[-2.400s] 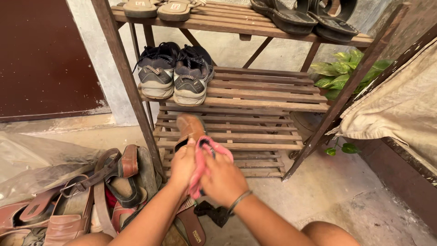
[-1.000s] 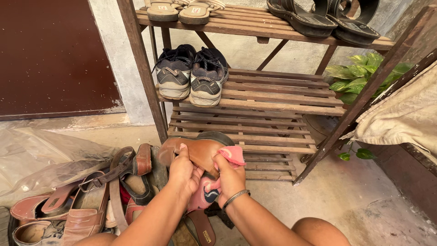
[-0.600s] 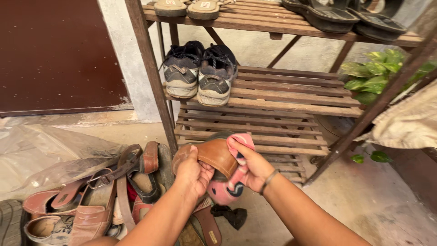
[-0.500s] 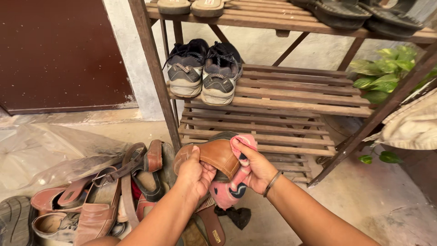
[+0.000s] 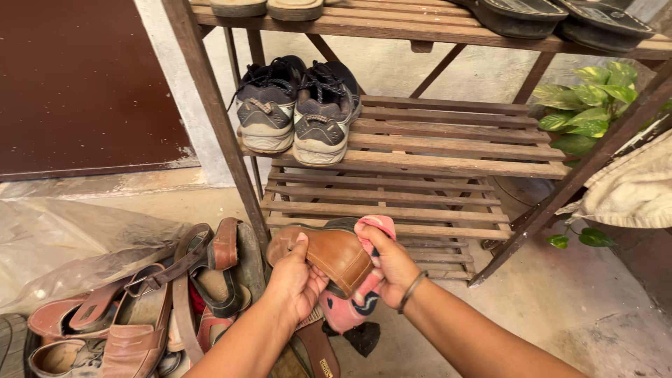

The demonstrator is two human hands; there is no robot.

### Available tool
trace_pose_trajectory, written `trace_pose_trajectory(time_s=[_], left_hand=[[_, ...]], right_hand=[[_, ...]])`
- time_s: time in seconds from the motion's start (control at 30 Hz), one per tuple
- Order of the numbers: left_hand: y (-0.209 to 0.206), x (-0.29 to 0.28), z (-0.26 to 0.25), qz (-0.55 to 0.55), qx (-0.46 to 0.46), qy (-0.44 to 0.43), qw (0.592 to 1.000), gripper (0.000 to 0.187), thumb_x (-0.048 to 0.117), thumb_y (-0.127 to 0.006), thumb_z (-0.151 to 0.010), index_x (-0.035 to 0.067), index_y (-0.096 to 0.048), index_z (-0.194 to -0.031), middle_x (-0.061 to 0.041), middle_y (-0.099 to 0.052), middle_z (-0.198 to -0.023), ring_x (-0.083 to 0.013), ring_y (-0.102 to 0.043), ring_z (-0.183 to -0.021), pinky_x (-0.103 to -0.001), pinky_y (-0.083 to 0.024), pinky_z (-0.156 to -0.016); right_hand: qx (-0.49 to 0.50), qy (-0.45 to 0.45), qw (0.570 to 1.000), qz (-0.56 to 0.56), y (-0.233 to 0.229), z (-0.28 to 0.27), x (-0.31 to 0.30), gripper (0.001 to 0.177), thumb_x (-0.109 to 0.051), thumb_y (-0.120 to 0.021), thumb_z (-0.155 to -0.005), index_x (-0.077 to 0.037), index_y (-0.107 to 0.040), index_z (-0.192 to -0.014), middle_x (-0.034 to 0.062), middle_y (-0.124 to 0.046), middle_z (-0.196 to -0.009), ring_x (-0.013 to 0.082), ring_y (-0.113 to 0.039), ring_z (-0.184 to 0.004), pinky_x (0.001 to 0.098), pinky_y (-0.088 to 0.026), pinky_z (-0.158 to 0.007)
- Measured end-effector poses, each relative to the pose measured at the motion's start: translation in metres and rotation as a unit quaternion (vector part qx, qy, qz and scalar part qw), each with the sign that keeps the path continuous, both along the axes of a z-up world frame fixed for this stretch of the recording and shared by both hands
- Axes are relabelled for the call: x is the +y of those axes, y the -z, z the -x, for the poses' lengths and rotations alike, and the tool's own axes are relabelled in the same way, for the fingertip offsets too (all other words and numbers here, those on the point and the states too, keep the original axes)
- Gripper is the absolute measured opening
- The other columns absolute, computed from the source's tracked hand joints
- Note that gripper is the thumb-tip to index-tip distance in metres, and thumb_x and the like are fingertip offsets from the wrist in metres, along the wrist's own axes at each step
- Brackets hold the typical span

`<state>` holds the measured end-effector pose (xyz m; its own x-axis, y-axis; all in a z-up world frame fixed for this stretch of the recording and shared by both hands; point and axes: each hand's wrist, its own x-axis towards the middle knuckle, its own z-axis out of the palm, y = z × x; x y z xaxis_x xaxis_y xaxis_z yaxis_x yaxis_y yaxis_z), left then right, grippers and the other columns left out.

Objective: The person wipes the exterior and interior of a brown slip-on shoe with a pink cloth, then places it on a wooden shoe rack. The person repeats the process with a second brown slip-on shoe, wiping it thoroughly before placing it on the rack.

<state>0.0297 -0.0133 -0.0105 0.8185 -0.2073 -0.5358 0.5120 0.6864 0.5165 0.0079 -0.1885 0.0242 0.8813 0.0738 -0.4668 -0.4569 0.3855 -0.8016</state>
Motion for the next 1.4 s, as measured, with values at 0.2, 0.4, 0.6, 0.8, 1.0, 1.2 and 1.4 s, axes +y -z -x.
trace_pose_trajectory(time_s=[0.2, 0.4, 0.6, 0.8, 1.0, 1.2, 1.4], left_hand=[[-0.013, 0.002, 0.003, -0.155, -0.070, 0.044, 0.984, 0.046, 0.048, -0.046, -0.104, 0.008, -0.062, -0.118, -0.007, -0.072, -0.105, -0.0188, -0.067, -0.088, -0.036, -0.054, -0.082], [-0.026, 0.007, 0.030, -0.513, -0.395, 0.130, 0.751, 0.057, 0.056, -0.044, -0.100, 0.008, -0.073, -0.111, -0.013, -0.073, -0.103, -0.0314, -0.070, -0.099, -0.042, -0.051, -0.087], [-0.015, 0.001, 0.027, -0.572, -0.451, 0.055, 0.683, 0.057, 0.053, -0.042, -0.103, 0.005, -0.072, -0.106, -0.019, -0.071, -0.091, -0.0395, -0.070, -0.089, -0.048, -0.054, -0.080], [-0.007, 0.008, -0.005, -0.179, -0.122, -0.003, 0.976, 0.063, 0.056, -0.035, -0.109, 0.002, -0.068, -0.112, -0.016, -0.067, -0.092, -0.0341, -0.064, -0.081, -0.053, -0.054, -0.074], [-0.030, 0.016, -0.012, -0.021, -0.002, -0.028, 0.999, 0.052, 0.049, -0.035, -0.105, 0.008, -0.063, -0.122, -0.015, -0.070, -0.117, -0.0284, -0.069, -0.100, -0.049, -0.058, -0.091], [-0.027, 0.040, -0.033, 0.005, -0.031, -0.121, 0.992, 0.042, 0.042, -0.041, -0.108, 0.008, -0.060, -0.123, -0.013, -0.070, -0.121, -0.0275, -0.070, -0.107, -0.048, -0.058, -0.096], [-0.019, 0.048, -0.039, 0.026, -0.052, -0.155, 0.986, 0.041, 0.040, -0.038, -0.107, 0.010, -0.061, -0.123, -0.009, -0.070, -0.122, -0.0253, -0.069, -0.108, -0.048, -0.058, -0.095]], right_hand=[[-0.014, 0.121, 0.992, -0.017, 0.012, 0.002, 0.010, 0.034, -0.040, -0.079, -0.080, -0.014, -0.067, -0.099, 0.0040, -0.065, -0.084, 0.0211, -0.069, -0.074, 0.0423, -0.059, -0.054], [-0.045, 0.093, 0.993, -0.058, 0.003, 0.000, 0.012, 0.032, -0.044, -0.075, -0.080, -0.017, -0.063, -0.092, 0.0017, -0.063, -0.076, 0.0210, -0.067, -0.064, 0.0406, -0.052, -0.044], [-0.085, 0.181, 0.979, -0.037, 0.042, -0.008, 0.023, 0.025, -0.037, -0.072, -0.094, -0.032, -0.060, -0.116, 0.0002, -0.056, -0.091, 0.0197, -0.051, -0.064, 0.0430, -0.046, -0.041], [-0.351, 0.023, 0.901, 0.253, 0.062, 0.006, 0.076, 0.039, -0.029, -0.057, -0.091, -0.006, -0.065, -0.121, 0.0091, -0.072, -0.113, 0.0263, -0.071, -0.107, 0.0434, -0.060, -0.088], [-0.528, 0.006, 0.616, 0.585, 0.034, 0.036, 0.071, 0.053, -0.034, -0.063, -0.094, -0.006, -0.059, -0.139, 0.0199, -0.056, -0.145, 0.0395, -0.045, -0.140, 0.0552, -0.022, -0.120], [-0.485, -0.018, 0.650, 0.585, 0.055, 0.048, 0.065, 0.059, -0.034, -0.062, -0.095, -0.004, -0.052, -0.144, 0.0226, -0.048, -0.149, 0.0454, -0.039, -0.140, 0.0524, -0.030, -0.115], [-0.337, -0.065, 0.721, 0.601, 0.051, 0.054, 0.067, 0.059, -0.040, -0.063, -0.091, -0.009, -0.051, -0.140, 0.0201, -0.047, -0.147, 0.0410, -0.037, -0.140, 0.0541, -0.025, -0.116]])
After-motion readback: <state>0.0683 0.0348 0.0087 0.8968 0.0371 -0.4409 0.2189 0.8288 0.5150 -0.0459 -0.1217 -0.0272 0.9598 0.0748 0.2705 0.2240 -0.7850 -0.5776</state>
